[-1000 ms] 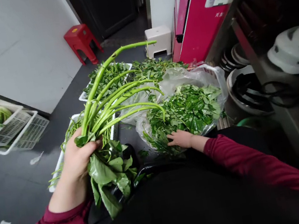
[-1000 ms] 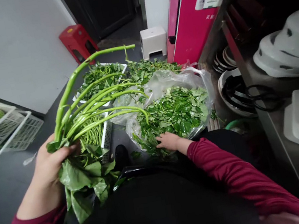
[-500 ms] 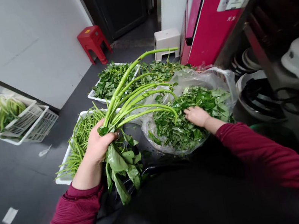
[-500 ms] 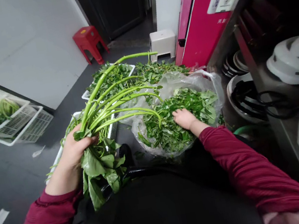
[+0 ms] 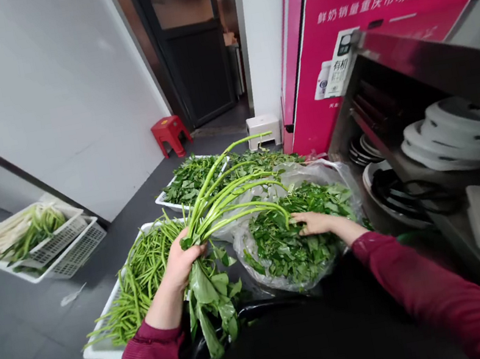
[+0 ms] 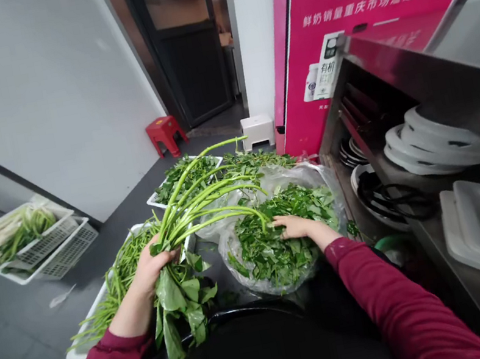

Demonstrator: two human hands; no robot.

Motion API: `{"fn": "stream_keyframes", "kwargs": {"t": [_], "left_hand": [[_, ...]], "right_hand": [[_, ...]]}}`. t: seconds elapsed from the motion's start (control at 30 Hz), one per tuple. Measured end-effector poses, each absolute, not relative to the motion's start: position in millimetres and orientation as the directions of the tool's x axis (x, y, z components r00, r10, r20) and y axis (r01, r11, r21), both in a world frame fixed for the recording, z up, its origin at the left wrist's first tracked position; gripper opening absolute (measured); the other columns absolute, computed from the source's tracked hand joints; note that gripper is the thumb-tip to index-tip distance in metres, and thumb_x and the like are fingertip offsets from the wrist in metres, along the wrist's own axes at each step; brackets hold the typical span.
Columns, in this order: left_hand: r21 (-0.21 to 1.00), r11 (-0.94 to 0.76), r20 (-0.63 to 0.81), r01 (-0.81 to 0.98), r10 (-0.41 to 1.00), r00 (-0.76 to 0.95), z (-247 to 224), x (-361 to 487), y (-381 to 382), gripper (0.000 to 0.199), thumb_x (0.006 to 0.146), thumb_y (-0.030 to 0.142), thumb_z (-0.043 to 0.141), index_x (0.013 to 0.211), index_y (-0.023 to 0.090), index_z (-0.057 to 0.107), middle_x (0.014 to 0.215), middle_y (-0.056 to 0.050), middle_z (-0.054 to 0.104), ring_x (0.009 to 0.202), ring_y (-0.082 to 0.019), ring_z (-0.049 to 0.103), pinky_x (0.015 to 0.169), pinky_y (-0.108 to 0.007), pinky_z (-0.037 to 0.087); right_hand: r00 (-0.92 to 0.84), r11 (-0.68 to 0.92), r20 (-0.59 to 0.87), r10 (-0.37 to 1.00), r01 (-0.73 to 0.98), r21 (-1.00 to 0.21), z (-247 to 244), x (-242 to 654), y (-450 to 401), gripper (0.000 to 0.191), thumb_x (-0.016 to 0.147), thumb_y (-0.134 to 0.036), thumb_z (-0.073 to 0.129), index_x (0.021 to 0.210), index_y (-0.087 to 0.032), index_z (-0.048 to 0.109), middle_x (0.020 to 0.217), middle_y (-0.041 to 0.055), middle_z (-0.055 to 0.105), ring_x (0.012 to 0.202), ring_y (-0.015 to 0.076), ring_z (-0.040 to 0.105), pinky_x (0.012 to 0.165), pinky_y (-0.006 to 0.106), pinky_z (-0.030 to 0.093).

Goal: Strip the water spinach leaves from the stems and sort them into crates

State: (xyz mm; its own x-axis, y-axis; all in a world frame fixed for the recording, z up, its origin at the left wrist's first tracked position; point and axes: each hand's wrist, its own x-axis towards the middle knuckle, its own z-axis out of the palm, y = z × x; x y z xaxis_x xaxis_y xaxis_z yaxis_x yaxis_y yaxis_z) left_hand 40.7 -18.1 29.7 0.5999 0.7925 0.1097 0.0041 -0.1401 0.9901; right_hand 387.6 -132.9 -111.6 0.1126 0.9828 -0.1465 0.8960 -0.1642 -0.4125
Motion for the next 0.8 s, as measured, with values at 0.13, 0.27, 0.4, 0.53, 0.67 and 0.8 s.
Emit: {"fn": "stream_keyframes", "kwargs": {"t": [0.13, 0.27, 0.4, 0.53, 0.67, 0.8], "left_hand": [[0.989, -0.145, 0.113, 0.002, 0.775, 0.622, 31, 37, -20, 0.029, 0.056, 0.019, 0.059, 0.083, 0.014, 0.049, 0.06, 0.004, 0.051, 0.051, -0.01, 0.046, 0.048, -0.022, 0.036], [0.99, -0.135, 0.128, -0.041, 0.744, 0.656, 35, 41, -25, 0.025, 0.057, 0.021, 0.058, 0.08, 0.015, 0.049, 0.058, 0.004, 0.05, 0.049, -0.009, 0.045, 0.047, -0.022, 0.035], [0.991, -0.127, 0.126, -0.049, 0.727, 0.675, 39, 45, -31, 0.024, 0.057, 0.022, 0.058, 0.078, 0.015, 0.05, 0.057, 0.003, 0.051, 0.047, -0.009, 0.045, 0.045, -0.021, 0.034], [0.989, -0.149, 0.096, 0.015, 0.707, 0.701, 41, 42, -30, 0.03, 0.057, 0.023, 0.059, 0.085, 0.015, 0.051, 0.058, 0.004, 0.052, 0.049, -0.01, 0.045, 0.047, -0.021, 0.035], [0.924, -0.352, 0.139, 0.148, 0.67, 0.729, 48, 43, -26, 0.031, 0.06, 0.021, 0.057, 0.089, 0.015, 0.054, 0.069, 0.001, 0.056, 0.061, -0.013, 0.05, 0.058, -0.024, 0.041], [0.81, -0.535, 0.178, 0.241, 0.615, 0.768, 55, 53, -25, 0.038, 0.06, 0.019, 0.053, 0.097, 0.014, 0.055, 0.085, -0.002, 0.06, 0.08, -0.019, 0.054, 0.074, -0.028, 0.043]], "right_hand": [[0.39, -0.19, 0.082, 0.917, 0.608, -0.771, -75, 400, -148, 0.041, 0.069, -0.01, 0.039, 0.101, -0.022, 0.062, 0.096, 0.0011, 0.065, 0.081, 0.0146, 0.06, 0.078, 0.029, 0.045], [0.541, -0.097, 0.023, 0.841, 0.192, -0.977, -63, 388, -150, 0.046, 0.077, -0.025, 0.042, 0.123, -0.018, 0.044, 0.112, 0.0082, 0.059, 0.078, 0.0154, 0.06, 0.063, 0.027, 0.048], [0.369, 0.045, -0.004, 0.93, -0.125, -0.991, -53, 373, -140, 0.054, 0.078, -0.037, 0.054, 0.128, -0.025, 0.037, 0.134, 0.0075, 0.041, 0.105, 0.0175, 0.053, 0.075, 0.028, 0.048], [0.13, 0.086, 0.022, 0.991, -0.516, -0.852, -33, 359, -132, 0.043, 0.08, -0.044, 0.054, 0.117, -0.023, 0.047, 0.112, 0.0073, 0.057, 0.084, 0.0139, 0.058, 0.07, 0.026, 0.049], [0.097, 0.048, -0.026, 0.995, -0.688, -0.724, -19, 346, -127, 0.034, 0.078, -0.045, 0.057, 0.096, -0.017, 0.054, 0.073, 0.0002, 0.056, 0.052, 0.0066, 0.047, 0.048, 0.019, 0.041], [0.36, 0.2, -0.005, 0.933, -0.529, -0.825, -17, 358, -121, 0.029, 0.082, -0.041, 0.051, 0.065, -0.018, 0.043, 0.048, -0.0087, 0.025, 0.036, 0.0042, 0.019, 0.034, 0.017, 0.023]]}}
